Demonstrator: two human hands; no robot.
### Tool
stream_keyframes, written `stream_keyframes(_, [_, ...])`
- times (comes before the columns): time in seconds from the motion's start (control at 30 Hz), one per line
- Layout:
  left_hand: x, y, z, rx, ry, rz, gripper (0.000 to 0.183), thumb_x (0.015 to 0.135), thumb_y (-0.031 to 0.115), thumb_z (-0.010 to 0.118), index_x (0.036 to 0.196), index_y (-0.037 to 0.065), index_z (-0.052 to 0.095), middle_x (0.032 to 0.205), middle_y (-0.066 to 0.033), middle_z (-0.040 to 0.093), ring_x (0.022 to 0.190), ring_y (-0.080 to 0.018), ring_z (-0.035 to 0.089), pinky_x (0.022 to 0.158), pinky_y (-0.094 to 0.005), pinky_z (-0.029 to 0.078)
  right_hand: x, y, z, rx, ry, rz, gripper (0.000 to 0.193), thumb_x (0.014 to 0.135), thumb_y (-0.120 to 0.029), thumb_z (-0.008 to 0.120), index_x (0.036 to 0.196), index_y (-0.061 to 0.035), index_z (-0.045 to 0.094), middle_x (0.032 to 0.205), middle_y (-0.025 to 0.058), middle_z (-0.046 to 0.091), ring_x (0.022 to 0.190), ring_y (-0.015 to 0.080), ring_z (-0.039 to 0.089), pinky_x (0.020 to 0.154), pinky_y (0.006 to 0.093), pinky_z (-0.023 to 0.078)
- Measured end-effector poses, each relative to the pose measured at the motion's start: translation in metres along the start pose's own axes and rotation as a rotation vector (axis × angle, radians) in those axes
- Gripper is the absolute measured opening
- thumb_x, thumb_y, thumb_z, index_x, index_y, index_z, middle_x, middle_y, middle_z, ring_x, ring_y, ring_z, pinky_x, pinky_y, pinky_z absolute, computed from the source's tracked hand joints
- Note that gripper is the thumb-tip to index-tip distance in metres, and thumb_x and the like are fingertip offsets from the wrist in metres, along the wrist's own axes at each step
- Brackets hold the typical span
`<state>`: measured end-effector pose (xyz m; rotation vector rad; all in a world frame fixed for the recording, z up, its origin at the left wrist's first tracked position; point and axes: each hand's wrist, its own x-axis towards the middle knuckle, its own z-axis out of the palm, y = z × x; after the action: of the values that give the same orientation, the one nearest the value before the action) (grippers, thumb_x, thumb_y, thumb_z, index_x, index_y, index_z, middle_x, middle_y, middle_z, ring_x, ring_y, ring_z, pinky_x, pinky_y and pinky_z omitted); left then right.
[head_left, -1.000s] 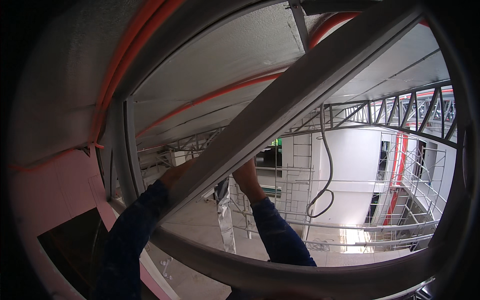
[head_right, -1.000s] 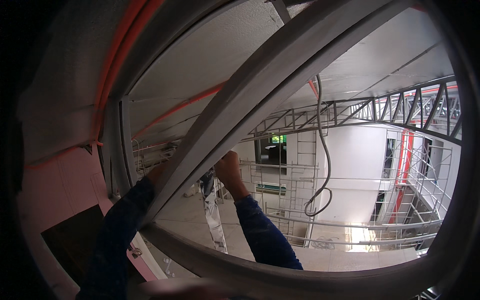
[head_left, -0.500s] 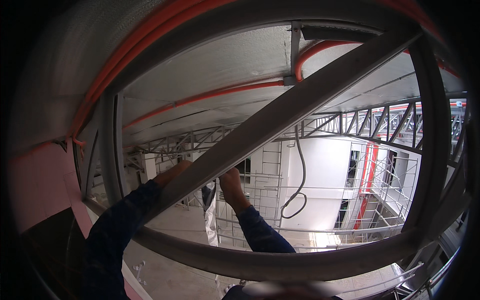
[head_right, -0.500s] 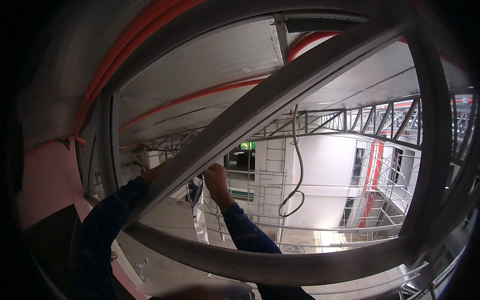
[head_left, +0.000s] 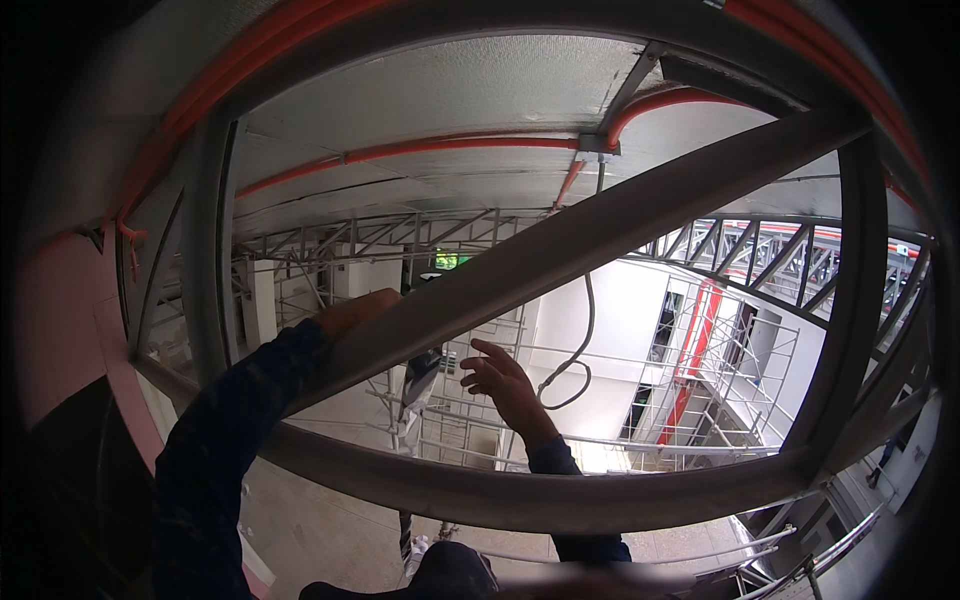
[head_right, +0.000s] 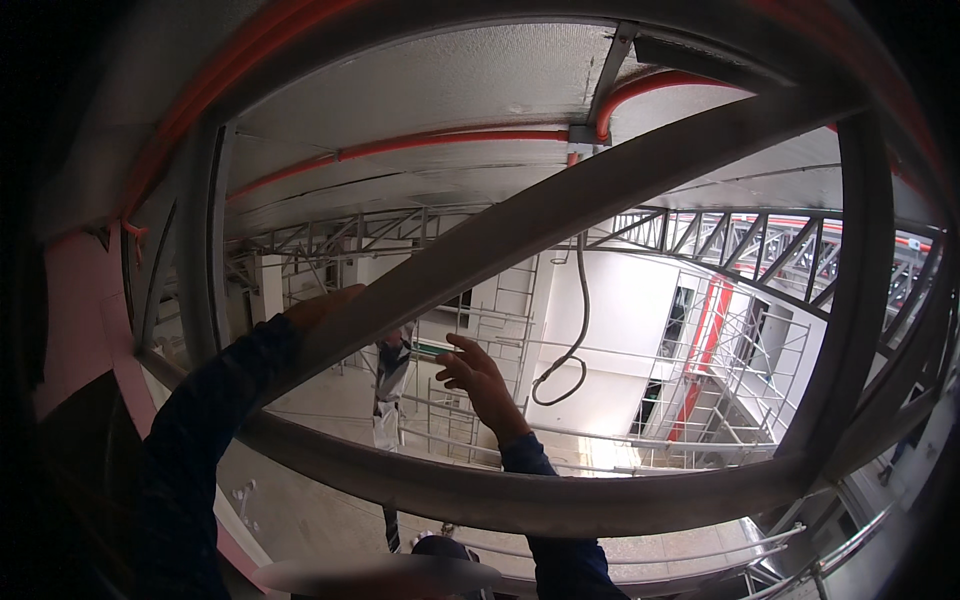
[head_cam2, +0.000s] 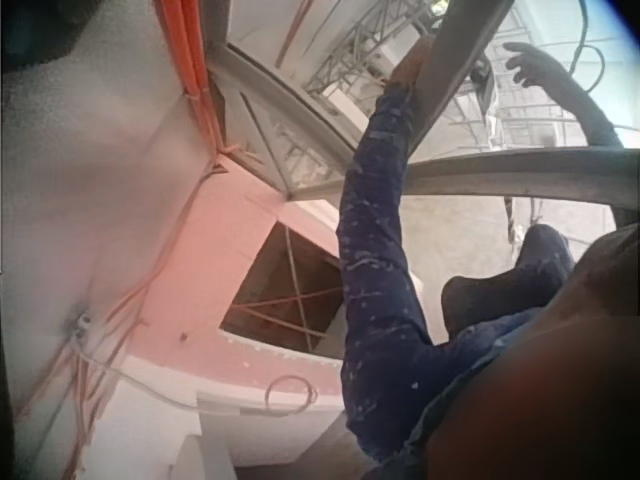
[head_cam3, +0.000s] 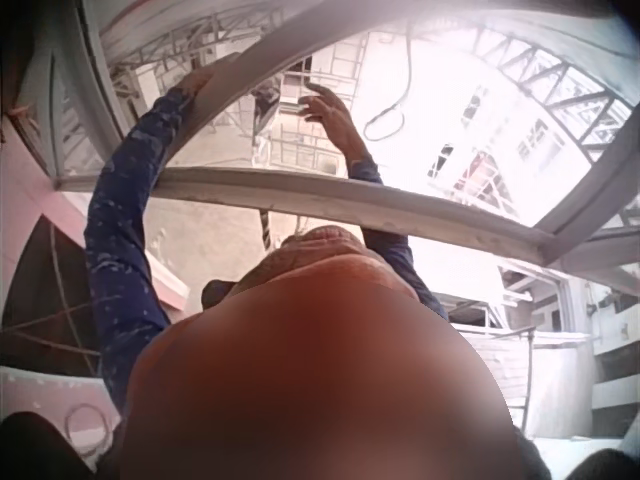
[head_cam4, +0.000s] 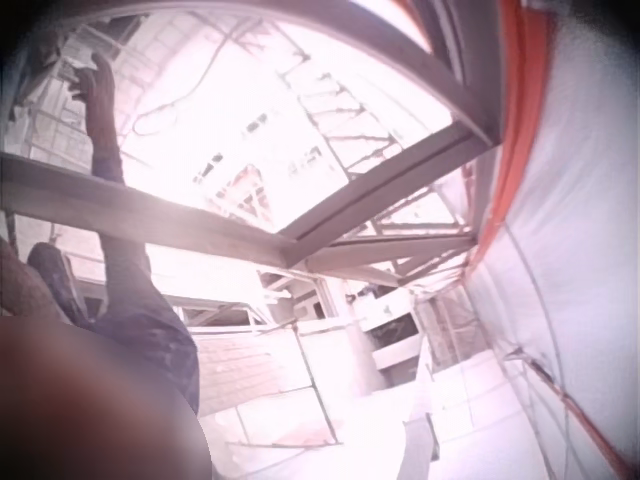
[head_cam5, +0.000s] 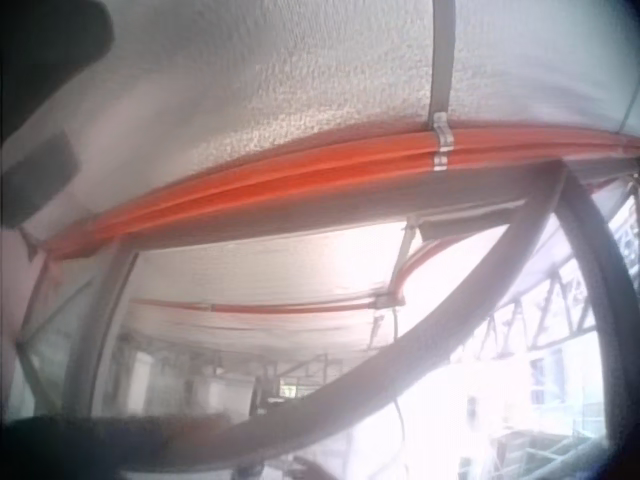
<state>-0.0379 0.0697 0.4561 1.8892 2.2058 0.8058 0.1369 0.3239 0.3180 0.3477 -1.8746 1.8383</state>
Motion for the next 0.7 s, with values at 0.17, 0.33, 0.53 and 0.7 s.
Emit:
stream_keyframes(0.17, [-0.005,-0.008,0.008,-0.227,-0.018,0.047,0.049,0.099,0.034,0.067,0.132,-0.002,0.059,0.116,-0.0145,0.069,0.105,-0.0207,0.068,0.095,-0.0328,0.052,-0.137,0.025,-0.054,-0.429,-0.217,0.254,0.059,0.101,-0.040,0.066,0.141,0.0028,0.056,0.119,0.0164,0.069,0.110,0.0255,0.066,0.097,0.0394,0.052])
stream_keyframes(0.33, [0.016,-0.010,0.009,-0.147,0.037,0.130,0.042,0.098,0.031,0.066,0.122,-0.003,0.063,0.106,-0.0150,0.069,0.094,-0.0206,0.067,0.087,-0.0339,0.052,-0.258,-0.016,-0.028,-0.930,-0.813,0.921,0.065,0.097,-0.057,0.065,0.142,-0.0101,0.057,0.131,0.0161,0.065,0.124,0.0345,0.060,0.107,0.0441,0.047])
stream_keyframes(0.53, [0.023,-0.015,0.013,-0.023,0.063,0.212,0.035,0.097,0.028,0.065,0.111,-0.005,0.067,0.094,-0.0156,0.070,0.082,-0.0204,0.066,0.076,-0.0353,0.052,-0.224,-0.204,0.033,-0.680,-1.041,0.824,0.056,0.102,-0.044,0.064,0.139,-0.0016,0.060,0.129,0.0180,0.068,0.111,0.0297,0.069,0.098,0.0413,0.054])
stream_keyframes(0.7, [0.019,-0.022,0.014,0.035,0.083,0.241,0.032,0.097,0.025,0.064,0.101,-0.006,0.071,0.084,-0.0161,0.070,0.071,-0.0202,0.065,0.067,-0.0364,0.052,-0.119,-0.271,0.025,-1.509,-0.739,0.742,0.044,0.100,-0.042,0.065,0.119,-0.0028,0.071,0.106,0.0171,0.075,0.103,0.0327,0.071,0.093,0.0418,0.055])
